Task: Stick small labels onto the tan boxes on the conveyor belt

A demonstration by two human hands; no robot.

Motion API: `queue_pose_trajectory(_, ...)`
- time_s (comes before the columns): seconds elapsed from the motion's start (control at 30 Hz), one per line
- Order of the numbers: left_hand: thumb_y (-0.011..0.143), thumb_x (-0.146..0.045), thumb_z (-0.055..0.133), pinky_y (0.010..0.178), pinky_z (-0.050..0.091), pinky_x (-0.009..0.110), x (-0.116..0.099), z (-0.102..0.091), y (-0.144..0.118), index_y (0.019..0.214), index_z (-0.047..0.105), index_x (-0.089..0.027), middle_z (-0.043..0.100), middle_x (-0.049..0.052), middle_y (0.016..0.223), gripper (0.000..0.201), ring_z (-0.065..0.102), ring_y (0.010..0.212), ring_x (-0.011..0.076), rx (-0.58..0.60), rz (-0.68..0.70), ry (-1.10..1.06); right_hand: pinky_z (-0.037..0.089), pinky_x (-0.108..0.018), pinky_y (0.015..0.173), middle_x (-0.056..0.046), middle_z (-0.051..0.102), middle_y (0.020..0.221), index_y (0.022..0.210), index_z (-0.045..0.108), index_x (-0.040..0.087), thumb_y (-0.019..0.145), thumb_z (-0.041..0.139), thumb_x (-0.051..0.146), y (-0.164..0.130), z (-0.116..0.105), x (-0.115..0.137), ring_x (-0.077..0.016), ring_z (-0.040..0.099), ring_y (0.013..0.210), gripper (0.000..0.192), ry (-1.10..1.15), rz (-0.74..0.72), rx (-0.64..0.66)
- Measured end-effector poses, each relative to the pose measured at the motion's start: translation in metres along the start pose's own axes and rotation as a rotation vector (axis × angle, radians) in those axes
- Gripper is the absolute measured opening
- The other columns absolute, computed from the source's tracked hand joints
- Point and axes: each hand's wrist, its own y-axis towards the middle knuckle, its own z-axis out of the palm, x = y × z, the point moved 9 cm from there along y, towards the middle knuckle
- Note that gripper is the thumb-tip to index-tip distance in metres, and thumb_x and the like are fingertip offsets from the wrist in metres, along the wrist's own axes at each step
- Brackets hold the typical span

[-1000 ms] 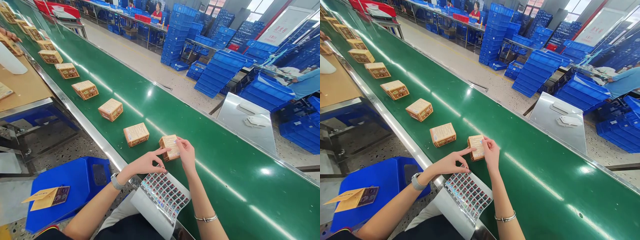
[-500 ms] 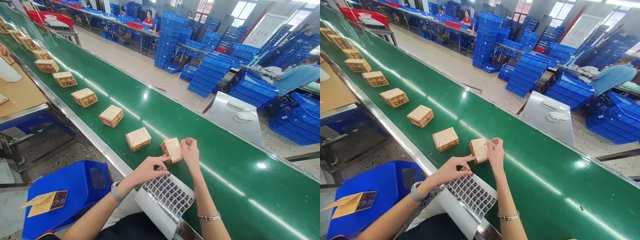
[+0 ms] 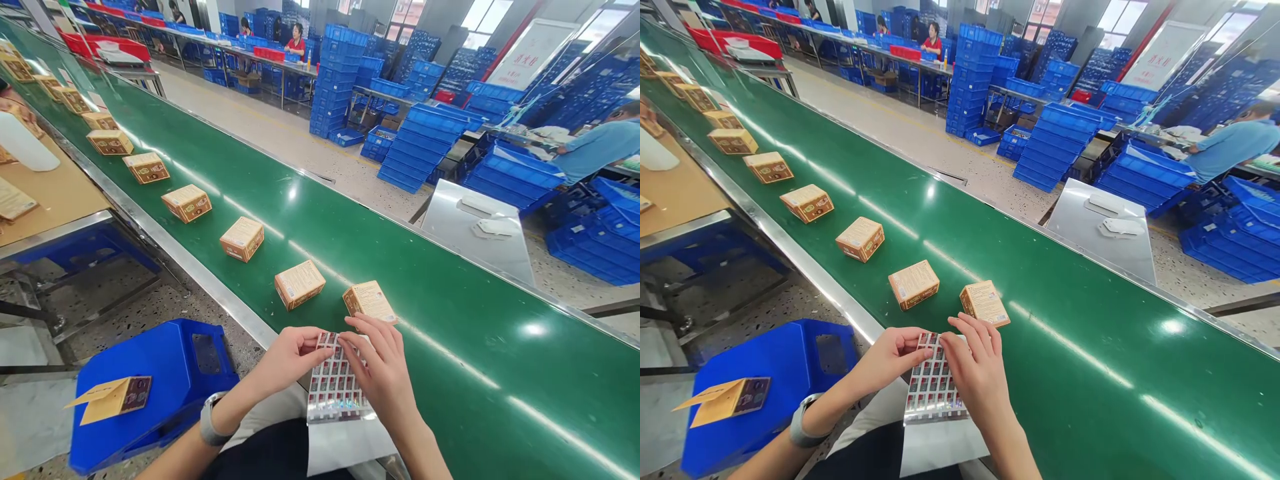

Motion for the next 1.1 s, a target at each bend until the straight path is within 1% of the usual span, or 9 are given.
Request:
queue_pose_trajectory(0.1,0.091,-0.042,0.059,0.066,0.048,0.026,-0.002,-0.016,-0.004,0.093,0.066,-0.014,0.07,0.004,0.081,0.029,0.064,0.073,0.0168,-0.045,0.016,0.148,0.047,-0.045,0.096,-0.008,0.073,0.113,0.096,0.068,0.025,0.092,0.061,0.012,-0.001,-0.004,0.0,-0.0267,0.066,0.111,0.015,0.127,0.064,-0.014)
queue_pose_trajectory(0.2,0.09,-0.038,0.057,0.067,0.05,0.028,-0.011,-0.055,-0.005,0.085,0.065,-0.016,0.068,0.003,0.08,0.024,0.063,0.075,0.0186,-0.157,0.079,0.389,0.052,-0.042,0.093,-0.008,0.071,0.116,0.096,0.067,0.025,0.095,0.06,0.026,-0.01,0.006,-0.034,-0.0261,0.066,0.111,0.008,0.425,0.436,-0.015)
queue_pose_trajectory(0.3,0.086,-0.035,0.063,0.097,0.046,0.038,-0.022,-0.1,0.0,0.079,0.065,-0.017,0.064,0.009,0.121,0.018,0.056,0.116,0.028,-0.264,0.162,0.483,0.052,-0.046,0.097,-0.009,0.069,0.121,0.111,0.063,0.025,0.094,0.058,0.045,-0.024,0.041,-0.074,-0.027,0.068,0.109,0.026,0.771,0.843,-0.041)
queue_pose_trajectory(0.37,0.086,-0.035,0.064,0.109,0.038,0.042,-0.026,-0.115,0.007,0.08,0.066,-0.018,0.046,0.009,0.15,0.018,0.044,0.133,0.0311,-0.26,0.217,0.512,0.051,-0.047,0.099,-0.01,0.065,0.128,0.119,0.058,0.026,0.088,0.063,0.053,-0.025,0.069,-0.09,-0.0274,0.07,0.108,0.041,0.94,0.972,-0.055)
queue_pose_trajectory(0.43,0.086,-0.035,0.064,0.113,0.034,0.044,-0.025,-0.111,0.013,0.079,0.066,-0.018,0.036,0.008,0.159,0.018,0.042,0.139,0.0317,-0.165,0.255,0.524,0.051,-0.046,0.099,-0.011,0.061,0.135,0.122,0.057,0.026,0.081,0.069,0.055,-0.02,0.09,-0.102,-0.0272,0.069,0.109,0.052,0.992,1.021,-0.096)
queue_pose_trajectory(0.53,0.086,-0.034,0.065,0.115,0.034,0.042,-0.015,-0.089,0.014,0.08,0.067,-0.019,0.038,0.009,0.159,0.017,0.043,0.14,0.0306,-0.021,0.252,0.548,0.052,-0.042,0.096,-0.011,0.058,0.138,0.119,0.059,0.025,0.077,0.073,0.054,-0.012,0.105,-0.113,-0.0258,0.067,0.11,0.053,0.958,1.028,-0.154)
queue_pose_trajectory(0.6,0.088,-0.034,0.065,0.115,0.034,0.041,-0.01,-0.075,0.011,0.084,0.069,-0.02,0.037,0.009,0.159,0.015,0.043,0.141,0.0299,0.015,0.225,0.576,0.052,-0.04,0.093,-0.011,0.064,0.129,0.114,0.062,0.022,0.077,0.072,0.053,-0.01,0.109,-0.116,-0.0252,0.067,0.106,0.049,0.944,1.03,-0.16)
queue_pose_trajectory(0.73,0.089,-0.034,0.063,0.111,0.038,0.038,-0.009,-0.057,0.006,0.084,0.069,-0.019,0.032,0.008,0.161,0.016,0.044,0.14,0.0306,0.067,0.211,0.586,0.053,-0.037,0.084,-0.01,0.073,0.108,0.103,0.069,0.019,0.077,0.072,0.054,-0.01,0.11,-0.12,-0.0256,0.068,0.099,0.044,0.944,1.051,-0.13)
queue_pose_trajectory(1.1,0.089,-0.033,0.063,0.101,0.044,0.034,-0.007,-0.041,0.017,0.083,0.067,-0.018,0.033,0.008,0.161,0.017,0.057,0.125,0.0286,0.174,0.177,0.512,0.052,-0.034,0.072,-0.011,0.07,0.12,0.081,0.066,0.019,0.075,0.073,0.054,-0.018,0.095,-0.127,-0.0256,0.066,0.094,0.036,0.823,1.049,-0.097)
